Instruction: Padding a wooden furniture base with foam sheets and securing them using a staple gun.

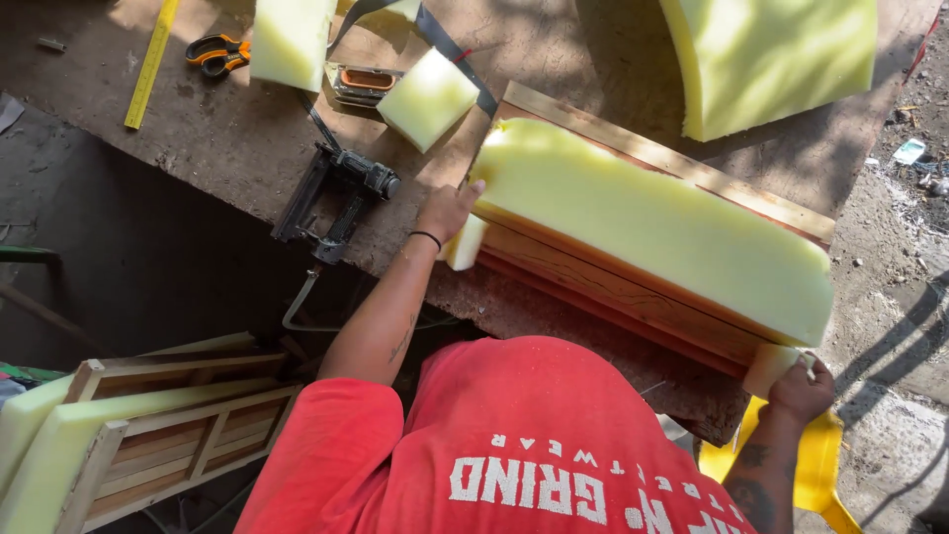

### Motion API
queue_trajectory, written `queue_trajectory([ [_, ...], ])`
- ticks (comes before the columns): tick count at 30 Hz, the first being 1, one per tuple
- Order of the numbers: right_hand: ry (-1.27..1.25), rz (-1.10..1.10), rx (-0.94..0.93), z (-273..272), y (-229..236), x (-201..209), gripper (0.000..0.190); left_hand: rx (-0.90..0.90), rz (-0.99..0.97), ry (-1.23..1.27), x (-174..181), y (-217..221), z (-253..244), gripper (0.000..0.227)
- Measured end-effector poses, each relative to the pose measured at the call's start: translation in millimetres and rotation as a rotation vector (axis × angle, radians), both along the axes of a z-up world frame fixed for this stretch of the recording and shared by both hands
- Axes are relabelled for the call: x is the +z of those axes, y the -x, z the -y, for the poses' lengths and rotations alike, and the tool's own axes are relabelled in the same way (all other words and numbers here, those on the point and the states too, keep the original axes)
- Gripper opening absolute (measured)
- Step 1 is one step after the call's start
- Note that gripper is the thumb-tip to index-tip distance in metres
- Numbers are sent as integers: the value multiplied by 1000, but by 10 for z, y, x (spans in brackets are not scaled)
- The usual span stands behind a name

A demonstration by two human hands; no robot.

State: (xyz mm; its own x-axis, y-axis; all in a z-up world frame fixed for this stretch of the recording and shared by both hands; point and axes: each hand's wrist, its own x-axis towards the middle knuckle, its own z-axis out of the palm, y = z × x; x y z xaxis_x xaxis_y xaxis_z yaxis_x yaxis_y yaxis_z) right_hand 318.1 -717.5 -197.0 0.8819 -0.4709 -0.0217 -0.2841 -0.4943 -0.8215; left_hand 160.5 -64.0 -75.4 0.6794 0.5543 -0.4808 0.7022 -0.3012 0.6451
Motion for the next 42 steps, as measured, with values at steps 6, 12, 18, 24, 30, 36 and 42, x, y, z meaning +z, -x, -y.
queue_trajectory([
  [6, 75, -232, 87, 288, 158, 738, 22, -8, -75, 99, 261, 521, 585, 57],
  [12, 51, -378, 41, -15, 886, 891, 35, -114, -86, 264, 99, 784, 38, 51],
  [18, 161, -288, -178, -670, 1002, 1269, 49, -60, 394, -645, -86, -57, -981, 56],
  [24, 401, 342, 156, -2315, 788, 1798, 33, -166, -174, -428, -191, -672, -1472, 89],
  [30, 0, 327, 829, -4097, 753, 2320, 80, -318, 422, 39, 637, -272, -704, 65],
  [36, -173, -187, 1016, -4540, 826, 2580, 96, -747, 496, 459, 1275, 80, -566, 72],
  [42, -326, -137, 628, -3329, 126, 2389, 65, -637, 252, 716, 1166, 168, -1433, 43],
])
